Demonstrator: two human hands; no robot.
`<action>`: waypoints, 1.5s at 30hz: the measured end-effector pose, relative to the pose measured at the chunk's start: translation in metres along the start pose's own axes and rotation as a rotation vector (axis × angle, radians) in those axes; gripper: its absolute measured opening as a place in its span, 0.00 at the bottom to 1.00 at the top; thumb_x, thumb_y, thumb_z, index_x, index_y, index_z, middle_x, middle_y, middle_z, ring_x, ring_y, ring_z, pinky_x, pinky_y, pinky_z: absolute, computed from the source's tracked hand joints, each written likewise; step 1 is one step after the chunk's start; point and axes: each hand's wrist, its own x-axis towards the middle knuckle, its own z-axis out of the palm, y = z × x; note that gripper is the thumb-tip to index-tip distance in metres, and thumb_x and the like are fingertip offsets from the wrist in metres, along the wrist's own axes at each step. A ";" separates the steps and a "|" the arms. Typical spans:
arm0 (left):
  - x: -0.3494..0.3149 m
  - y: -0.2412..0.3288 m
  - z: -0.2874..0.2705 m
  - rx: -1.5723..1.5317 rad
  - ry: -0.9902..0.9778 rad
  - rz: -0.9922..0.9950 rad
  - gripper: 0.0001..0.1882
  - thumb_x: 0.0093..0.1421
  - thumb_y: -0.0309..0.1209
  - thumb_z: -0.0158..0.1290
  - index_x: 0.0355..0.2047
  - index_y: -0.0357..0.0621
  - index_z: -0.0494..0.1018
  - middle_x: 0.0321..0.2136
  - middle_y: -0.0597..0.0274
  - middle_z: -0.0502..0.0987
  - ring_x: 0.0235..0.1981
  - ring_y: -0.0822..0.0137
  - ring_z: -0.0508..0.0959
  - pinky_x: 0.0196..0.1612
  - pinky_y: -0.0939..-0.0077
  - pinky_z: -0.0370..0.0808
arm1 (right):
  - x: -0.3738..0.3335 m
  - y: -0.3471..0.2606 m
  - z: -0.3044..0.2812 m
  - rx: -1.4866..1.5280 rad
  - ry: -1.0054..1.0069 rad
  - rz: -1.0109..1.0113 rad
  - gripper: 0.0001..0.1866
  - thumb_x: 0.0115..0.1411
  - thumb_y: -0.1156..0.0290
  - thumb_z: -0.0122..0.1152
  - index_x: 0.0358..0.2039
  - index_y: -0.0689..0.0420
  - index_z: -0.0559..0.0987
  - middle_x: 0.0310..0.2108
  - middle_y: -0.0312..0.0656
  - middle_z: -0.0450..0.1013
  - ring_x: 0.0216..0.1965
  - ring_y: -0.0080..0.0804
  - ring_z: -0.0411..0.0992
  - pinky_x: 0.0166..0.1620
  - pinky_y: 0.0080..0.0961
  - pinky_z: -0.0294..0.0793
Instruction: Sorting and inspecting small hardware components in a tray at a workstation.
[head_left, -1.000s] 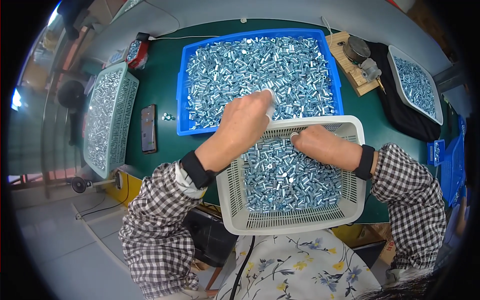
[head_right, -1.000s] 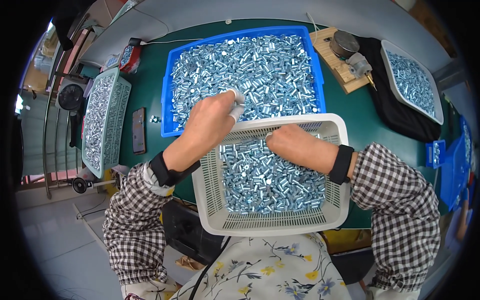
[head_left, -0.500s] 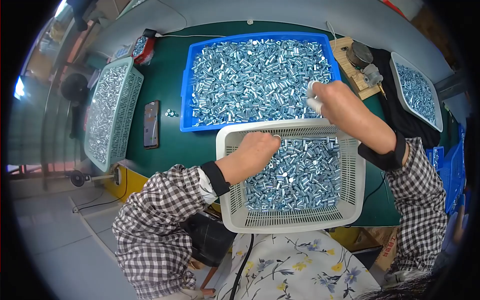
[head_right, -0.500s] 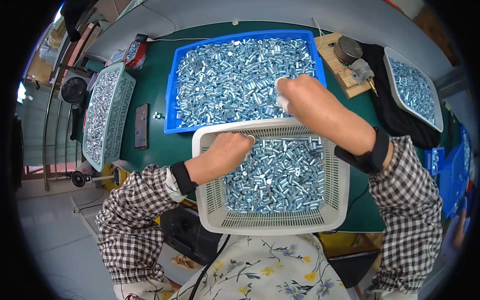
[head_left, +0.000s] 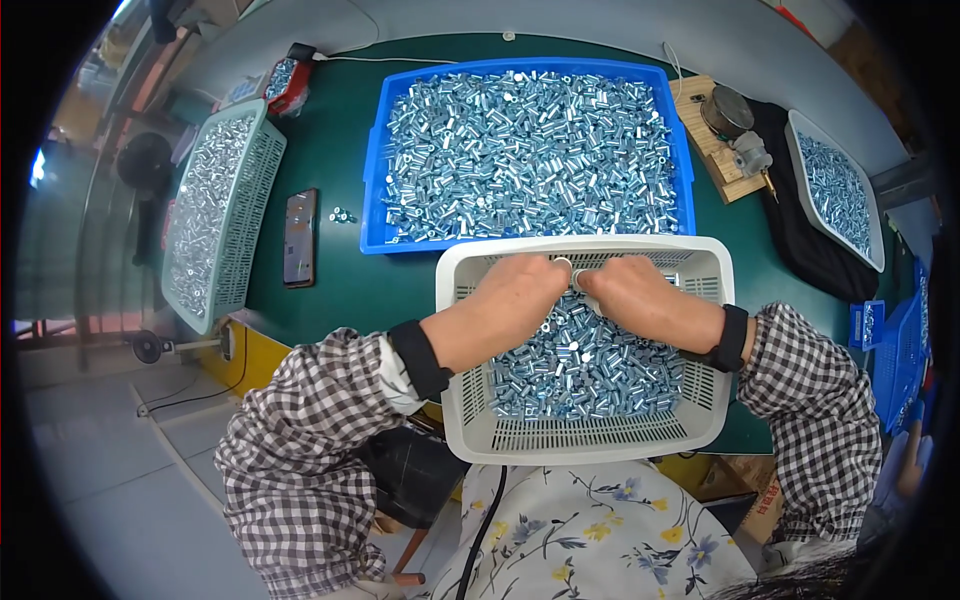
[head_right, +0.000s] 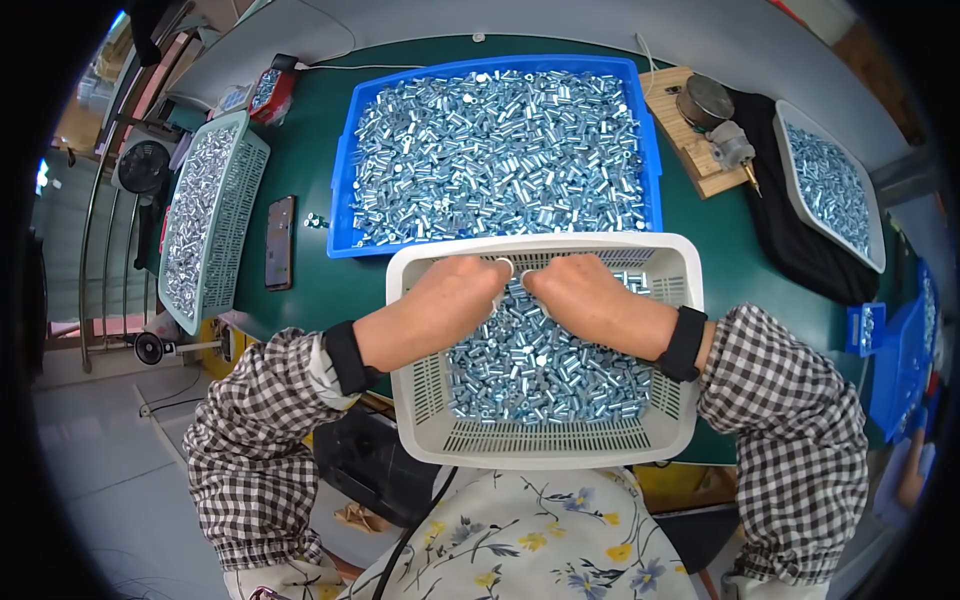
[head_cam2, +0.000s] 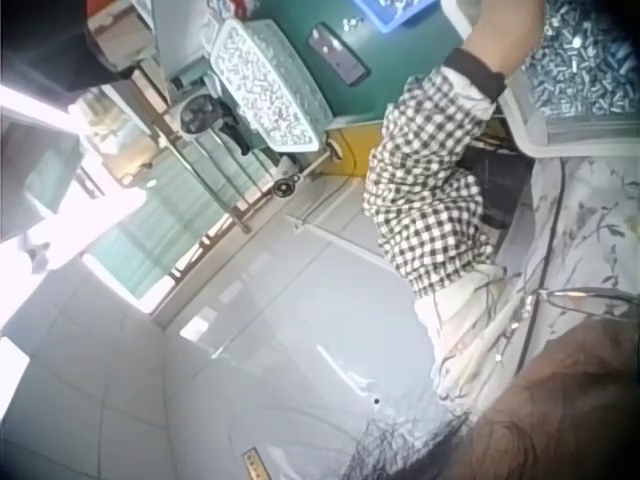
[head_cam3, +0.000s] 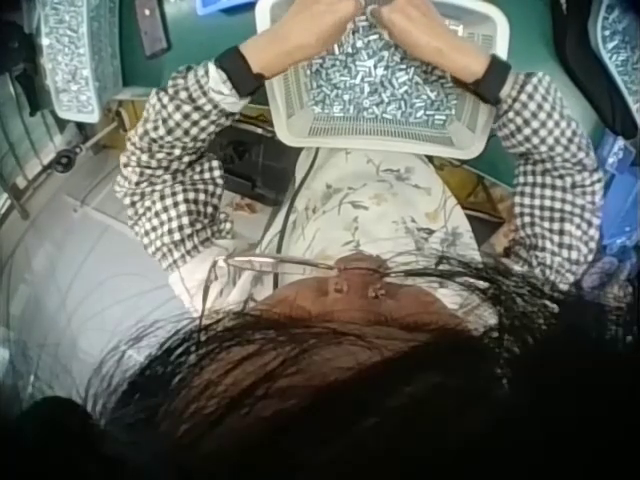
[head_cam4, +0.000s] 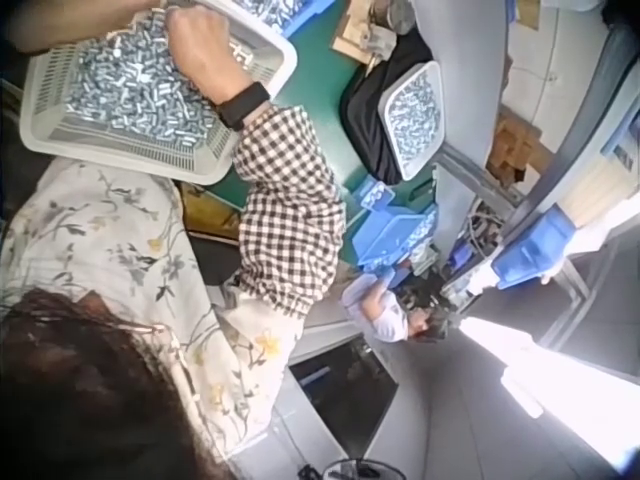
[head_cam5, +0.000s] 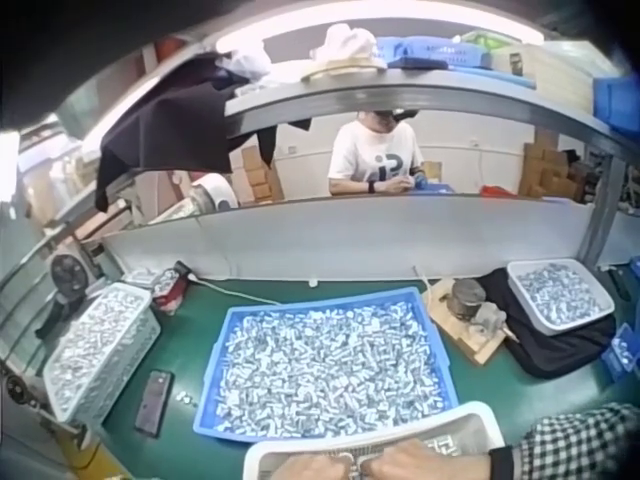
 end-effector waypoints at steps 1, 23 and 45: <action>0.000 0.003 -0.012 -0.002 -0.001 -0.001 0.02 0.48 0.19 0.48 0.25 0.34 0.69 0.19 0.44 0.73 0.25 0.46 0.76 0.28 0.57 0.72 | 0.002 0.001 0.002 0.009 0.011 -0.017 0.03 0.46 0.78 0.54 0.24 0.63 0.74 0.18 0.50 0.72 0.24 0.47 0.74 0.27 0.39 0.73; -0.036 -0.012 -0.057 -0.068 0.326 -0.210 0.15 0.53 0.23 0.52 0.42 0.39 0.73 0.30 0.49 0.76 0.29 0.51 0.77 0.31 0.61 0.73 | 0.007 -0.005 0.011 -0.207 -0.105 -0.167 0.04 0.47 0.77 0.52 0.26 0.61 0.71 0.17 0.42 0.71 0.22 0.39 0.74 0.24 0.34 0.71; -0.077 -0.026 0.011 -0.107 0.303 0.110 0.16 0.43 0.19 0.55 0.36 0.40 0.74 0.21 0.61 0.68 0.27 0.62 0.71 0.29 0.68 0.69 | 0.012 -0.010 -0.054 -0.187 0.023 -0.132 0.05 0.48 0.77 0.56 0.25 0.62 0.71 0.14 0.45 0.68 0.17 0.40 0.71 0.22 0.33 0.69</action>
